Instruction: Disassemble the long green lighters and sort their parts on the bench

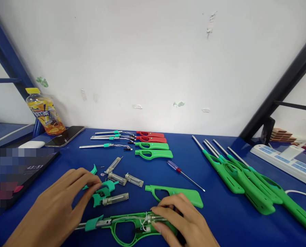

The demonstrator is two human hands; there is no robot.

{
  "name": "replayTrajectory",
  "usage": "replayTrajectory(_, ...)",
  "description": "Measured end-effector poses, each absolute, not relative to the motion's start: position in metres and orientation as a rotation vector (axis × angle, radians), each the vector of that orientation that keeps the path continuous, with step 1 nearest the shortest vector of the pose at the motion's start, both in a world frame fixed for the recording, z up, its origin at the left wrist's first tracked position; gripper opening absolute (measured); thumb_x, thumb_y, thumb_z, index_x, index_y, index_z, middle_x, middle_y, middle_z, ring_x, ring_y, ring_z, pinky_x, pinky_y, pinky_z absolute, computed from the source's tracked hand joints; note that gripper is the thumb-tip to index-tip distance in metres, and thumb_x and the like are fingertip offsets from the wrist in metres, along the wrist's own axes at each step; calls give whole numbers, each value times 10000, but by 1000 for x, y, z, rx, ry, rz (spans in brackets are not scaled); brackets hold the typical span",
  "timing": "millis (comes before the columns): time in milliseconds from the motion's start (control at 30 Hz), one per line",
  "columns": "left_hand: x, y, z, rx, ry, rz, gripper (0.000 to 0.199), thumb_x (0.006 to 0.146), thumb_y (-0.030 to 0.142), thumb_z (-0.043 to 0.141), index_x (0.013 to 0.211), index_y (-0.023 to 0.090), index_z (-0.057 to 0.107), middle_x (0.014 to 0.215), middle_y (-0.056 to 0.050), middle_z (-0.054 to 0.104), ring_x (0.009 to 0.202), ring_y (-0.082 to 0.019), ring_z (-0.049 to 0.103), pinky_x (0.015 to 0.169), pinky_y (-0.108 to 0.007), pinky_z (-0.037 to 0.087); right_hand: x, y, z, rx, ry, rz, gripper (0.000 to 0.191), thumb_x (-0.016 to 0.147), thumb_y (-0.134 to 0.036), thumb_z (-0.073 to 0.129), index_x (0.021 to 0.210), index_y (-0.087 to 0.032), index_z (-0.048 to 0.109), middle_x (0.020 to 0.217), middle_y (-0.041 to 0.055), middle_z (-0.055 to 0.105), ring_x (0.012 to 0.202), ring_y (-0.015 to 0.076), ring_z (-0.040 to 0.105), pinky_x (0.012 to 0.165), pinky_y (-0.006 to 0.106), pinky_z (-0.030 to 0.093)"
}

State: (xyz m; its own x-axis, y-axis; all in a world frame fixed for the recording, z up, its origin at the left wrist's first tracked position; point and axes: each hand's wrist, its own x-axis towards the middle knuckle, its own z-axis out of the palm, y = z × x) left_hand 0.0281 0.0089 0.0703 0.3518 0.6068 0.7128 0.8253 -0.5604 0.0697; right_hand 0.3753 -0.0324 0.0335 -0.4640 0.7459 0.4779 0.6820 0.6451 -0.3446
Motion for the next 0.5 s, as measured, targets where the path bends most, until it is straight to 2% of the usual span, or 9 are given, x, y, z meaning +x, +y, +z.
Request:
replayTrajectory(200, -1, 23, 83, -2359, -1346, -988, 396, 1231, 467, 510, 948, 293, 726, 890, 39, 766, 775, -169, 744, 707, -282, 564, 376, -25, 37, -1158, -2281, 205, 164, 1155, -386, 797, 1289, -412, 887, 1179, -18, 875, 1043, 165, 887, 941, 174, 707)
replayTrajectory(333, 8, 27, 75, -2408, -1333, -986, 323, 1198, 361, 550, 939, 282, 726, 896, 23, 776, 803, -178, 760, 710, -275, 581, 378, -27, 30, -1176, -2269, 207, 130, 1153, -405, 804, 1248, -417, 892, 1148, -30, 872, 1032, 159, 881, 945, 174, 701)
replayTrajectory(433, 24, 28, 67, -2452, -1291, -971, 365, 1199, 284, 508, 912, 280, 734, 885, 31, 776, 775, -171, 759, 736, -292, 597, 379, -28, 27, -1140, -2272, 157, 159, 1199, -436, 728, 1250, -402, 875, 1141, -29, 873, 1023, 151, 881, 1004, 192, 692)
replayTrajectory(500, 32, 27, 64, -2475, -1253, -964, 397, 1202, 227, 477, 911, 282, 741, 891, 45, 779, 773, -159, 766, 770, -297, 605, 376, -28, 29, -1098, -2260, 123, 209, 1232, -454, 662, 1244, -390, 861, 1126, -31, 877, 993, 141, 879, 989, 182, 688)
